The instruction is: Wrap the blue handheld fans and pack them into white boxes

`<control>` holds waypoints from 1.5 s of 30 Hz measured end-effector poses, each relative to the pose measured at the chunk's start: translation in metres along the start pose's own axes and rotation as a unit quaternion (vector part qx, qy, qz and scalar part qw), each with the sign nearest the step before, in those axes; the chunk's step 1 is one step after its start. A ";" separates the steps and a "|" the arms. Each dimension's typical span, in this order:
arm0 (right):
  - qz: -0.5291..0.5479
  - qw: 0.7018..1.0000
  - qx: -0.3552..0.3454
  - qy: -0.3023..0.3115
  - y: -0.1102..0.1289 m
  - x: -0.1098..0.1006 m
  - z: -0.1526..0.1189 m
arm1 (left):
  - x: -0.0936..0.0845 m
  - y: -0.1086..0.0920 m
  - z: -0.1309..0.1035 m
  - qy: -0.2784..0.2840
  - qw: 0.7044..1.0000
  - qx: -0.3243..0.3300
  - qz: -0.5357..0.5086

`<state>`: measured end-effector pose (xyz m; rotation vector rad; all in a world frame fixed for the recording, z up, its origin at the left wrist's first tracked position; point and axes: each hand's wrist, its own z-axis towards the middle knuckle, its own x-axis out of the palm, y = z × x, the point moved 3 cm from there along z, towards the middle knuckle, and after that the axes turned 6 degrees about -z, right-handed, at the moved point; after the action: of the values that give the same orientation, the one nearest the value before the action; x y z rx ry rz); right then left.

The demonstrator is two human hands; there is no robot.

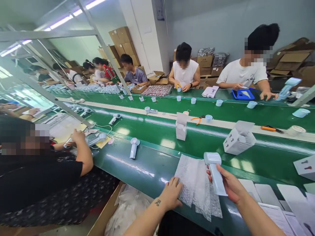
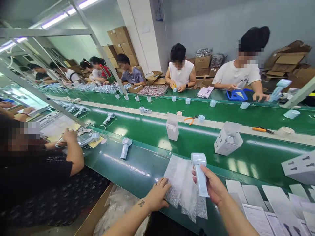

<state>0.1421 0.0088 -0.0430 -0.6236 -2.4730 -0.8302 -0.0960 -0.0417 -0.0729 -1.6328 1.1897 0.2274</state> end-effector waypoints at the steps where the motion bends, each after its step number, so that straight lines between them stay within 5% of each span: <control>1: 0.001 1.000 0.010 -0.002 0.002 -0.014 -0.011 | -0.001 0.009 -0.003 0.004 0.998 0.004 0.057; 5: -0.012 0.996 0.069 0.063 -0.024 -0.043 -0.049 | -0.004 0.010 -0.004 -0.042 0.997 -0.012 0.069; 9: -0.011 0.980 0.093 0.176 -0.061 -0.031 -0.066 | -0.006 -0.041 0.006 -0.135 0.988 -0.056 0.041; 14: -0.070 0.952 0.066 0.291 -0.059 -0.008 -0.064 | -0.001 -0.096 0.008 -0.109 0.978 0.016 -0.175; 18: -0.168 0.962 0.058 0.207 -0.041 -0.023 -0.061 | -0.004 -0.100 0.001 -0.140 0.950 -0.020 -0.277; 23: -0.198 0.966 0.047 0.160 -0.041 -0.038 -0.065 | -0.010 -0.115 -0.011 -0.262 0.953 0.121 -0.091; 29: -0.213 0.968 -0.012 0.128 -0.047 -0.027 -0.074 | -0.003 -0.136 -0.025 -0.292 0.925 0.228 0.079; 37: -0.141 0.990 0.016 0.026 -0.052 -0.034 -0.081 | 0.012 -0.124 -0.039 -0.228 0.927 0.234 0.182; 41: -0.175 0.983 -0.006 -0.057 -0.055 -0.026 -0.071 | 0.028 -0.141 -0.022 -0.114 0.934 0.295 0.167; 43: -0.172 0.983 0.005 -0.064 -0.056 -0.022 -0.067 | 0.022 -0.147 -0.008 -0.078 0.966 0.236 0.068; 45: -0.216 0.975 0.021 -0.053 -0.052 -0.024 -0.070 | 0.007 -0.146 0.002 -0.085 0.987 0.108 -0.080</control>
<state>0.1517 -0.0802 -0.0289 -0.1106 -2.7626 -0.9165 0.0222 -0.0510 0.0133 -1.4787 0.9159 0.1290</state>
